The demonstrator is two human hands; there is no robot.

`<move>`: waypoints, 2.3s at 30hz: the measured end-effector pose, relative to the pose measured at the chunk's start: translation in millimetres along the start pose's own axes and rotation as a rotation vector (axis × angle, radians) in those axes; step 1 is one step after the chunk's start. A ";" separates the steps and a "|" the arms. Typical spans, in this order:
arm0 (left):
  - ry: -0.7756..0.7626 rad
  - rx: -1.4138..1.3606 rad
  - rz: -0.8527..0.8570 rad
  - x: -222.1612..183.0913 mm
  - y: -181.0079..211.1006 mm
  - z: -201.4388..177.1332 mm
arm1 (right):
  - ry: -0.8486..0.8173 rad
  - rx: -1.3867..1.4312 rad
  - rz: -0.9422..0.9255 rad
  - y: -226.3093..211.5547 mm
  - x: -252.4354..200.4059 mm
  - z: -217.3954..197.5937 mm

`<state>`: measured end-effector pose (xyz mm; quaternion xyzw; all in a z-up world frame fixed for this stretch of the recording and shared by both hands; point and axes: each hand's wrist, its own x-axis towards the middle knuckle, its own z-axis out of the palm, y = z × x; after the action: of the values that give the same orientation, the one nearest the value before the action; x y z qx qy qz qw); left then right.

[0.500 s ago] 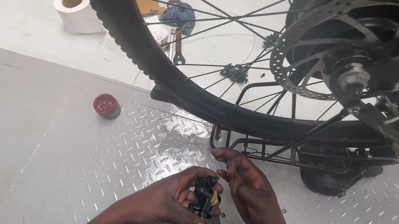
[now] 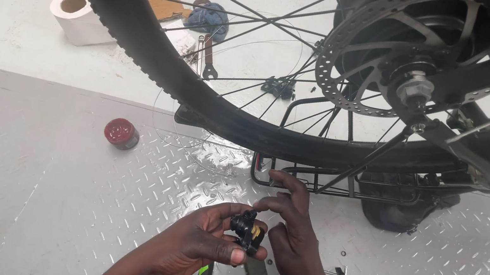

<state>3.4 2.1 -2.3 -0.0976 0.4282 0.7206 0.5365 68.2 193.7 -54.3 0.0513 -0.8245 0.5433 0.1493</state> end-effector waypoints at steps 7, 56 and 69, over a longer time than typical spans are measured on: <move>0.020 -0.006 -0.011 1.4 -4.1 1.0 | 0.003 -0.167 -0.079 8.5 0.1 -10.4; 0.159 -0.248 0.184 -25.2 -14.1 -83.8 | -0.223 -0.117 -0.124 -21.3 28.4 70.1; 0.118 -0.267 0.373 -61.5 -15.4 -262.6 | -0.178 -0.909 -0.322 134.1 183.4 348.7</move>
<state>-42.2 -229.0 -134.6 -0.1289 0.3701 0.8506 0.3506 -205.6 -55.6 -244.3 0.1540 -0.9694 0.0918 0.1678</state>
